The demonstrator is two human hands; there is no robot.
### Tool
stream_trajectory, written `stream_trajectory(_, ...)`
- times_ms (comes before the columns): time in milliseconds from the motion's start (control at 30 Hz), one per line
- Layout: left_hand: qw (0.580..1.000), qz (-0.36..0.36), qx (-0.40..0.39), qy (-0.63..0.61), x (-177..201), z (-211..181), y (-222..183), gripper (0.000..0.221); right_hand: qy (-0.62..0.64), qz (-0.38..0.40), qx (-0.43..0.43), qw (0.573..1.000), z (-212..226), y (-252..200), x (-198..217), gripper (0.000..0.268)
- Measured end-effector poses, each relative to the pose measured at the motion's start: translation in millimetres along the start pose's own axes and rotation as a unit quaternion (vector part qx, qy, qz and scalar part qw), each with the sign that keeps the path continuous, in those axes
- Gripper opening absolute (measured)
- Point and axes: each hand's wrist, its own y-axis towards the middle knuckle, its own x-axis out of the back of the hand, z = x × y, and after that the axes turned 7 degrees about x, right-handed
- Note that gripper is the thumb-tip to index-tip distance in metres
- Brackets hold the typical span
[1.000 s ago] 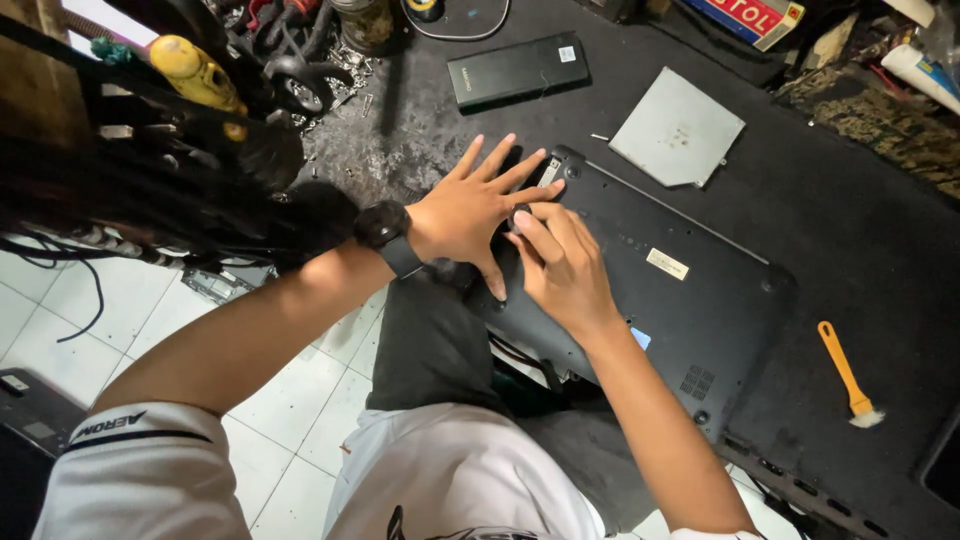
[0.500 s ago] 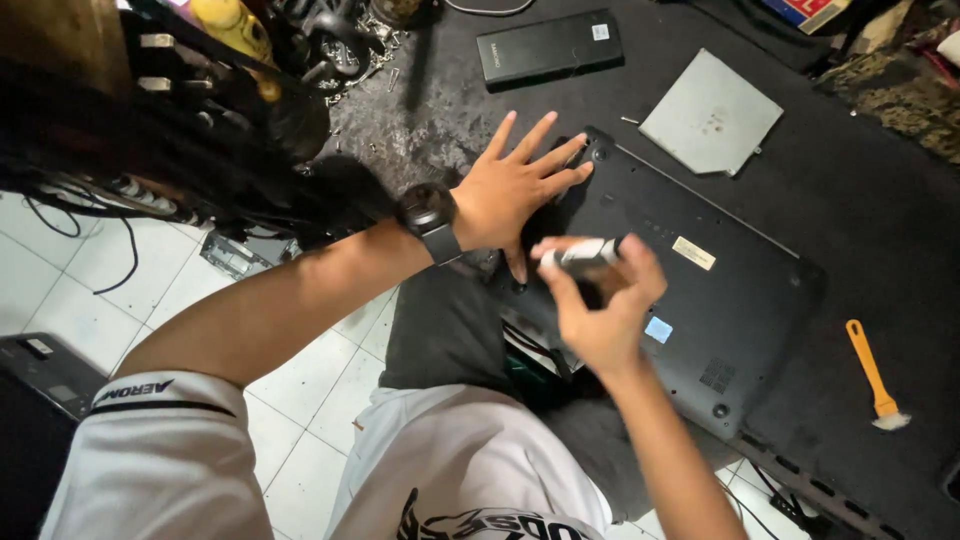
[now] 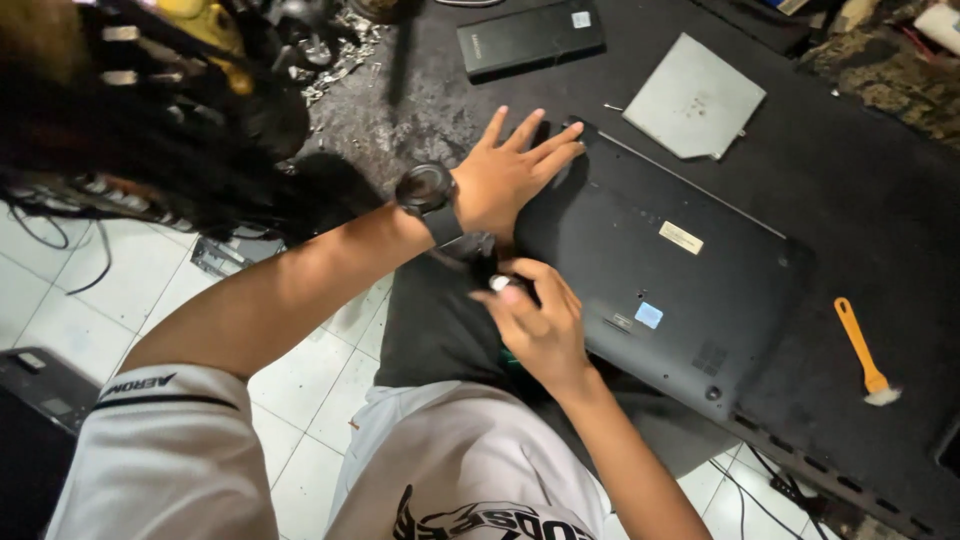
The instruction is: Assembling a CD drive into a laptop by removing screws and preparing the drive housing.
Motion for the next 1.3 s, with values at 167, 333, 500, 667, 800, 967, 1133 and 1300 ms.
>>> stream_trajectory(167,1.000,0.012,-0.024,-0.005,0.5,2.4,0.1,0.147,0.005,0.028,-0.004,1.000,9.7,6.1,2.1,0.055)
stream_trajectory(333,0.999,0.011,-0.048,-0.011,-4.9,7.3,3.1,0.143,-0.032,0.020,-0.007,0.999,12.2,5.2,10.9,0.068)
stream_trajectory(500,0.994,-0.064,-0.087,0.031,-18.0,14.6,7.4,0.136,-0.010,0.091,-0.030,0.995,17.3,2.8,14.5,0.077)
stream_trajectory(667,0.996,-0.017,-0.077,0.031,-9.7,9.0,5.9,0.141,0.045,0.087,-0.054,0.994,19.8,3.7,16.0,0.083)
stream_trajectory(800,0.996,-0.017,-0.084,0.012,-7.3,7.1,3.8,0.146,0.063,0.120,-0.062,0.989,13.5,-14.1,14.8,0.099)
stream_trajectory(967,0.996,-0.025,-0.081,0.035,-13.5,7.9,6.8,0.154,0.040,0.095,-0.004,0.995,16.4,-7.6,12.1,0.090)
stream_trajectory(1133,0.997,-0.007,-0.078,0.022,-7.9,6.2,5.6,0.161,0.065,0.083,-0.035,0.994,25.8,-2.4,34.3,0.040)
stream_trajectory(1300,0.997,0.011,-0.081,-0.011,-4.5,7.7,4.1,0.166,0.087,-0.059,-0.355,0.929,33.0,-37.6,76.3,0.014)
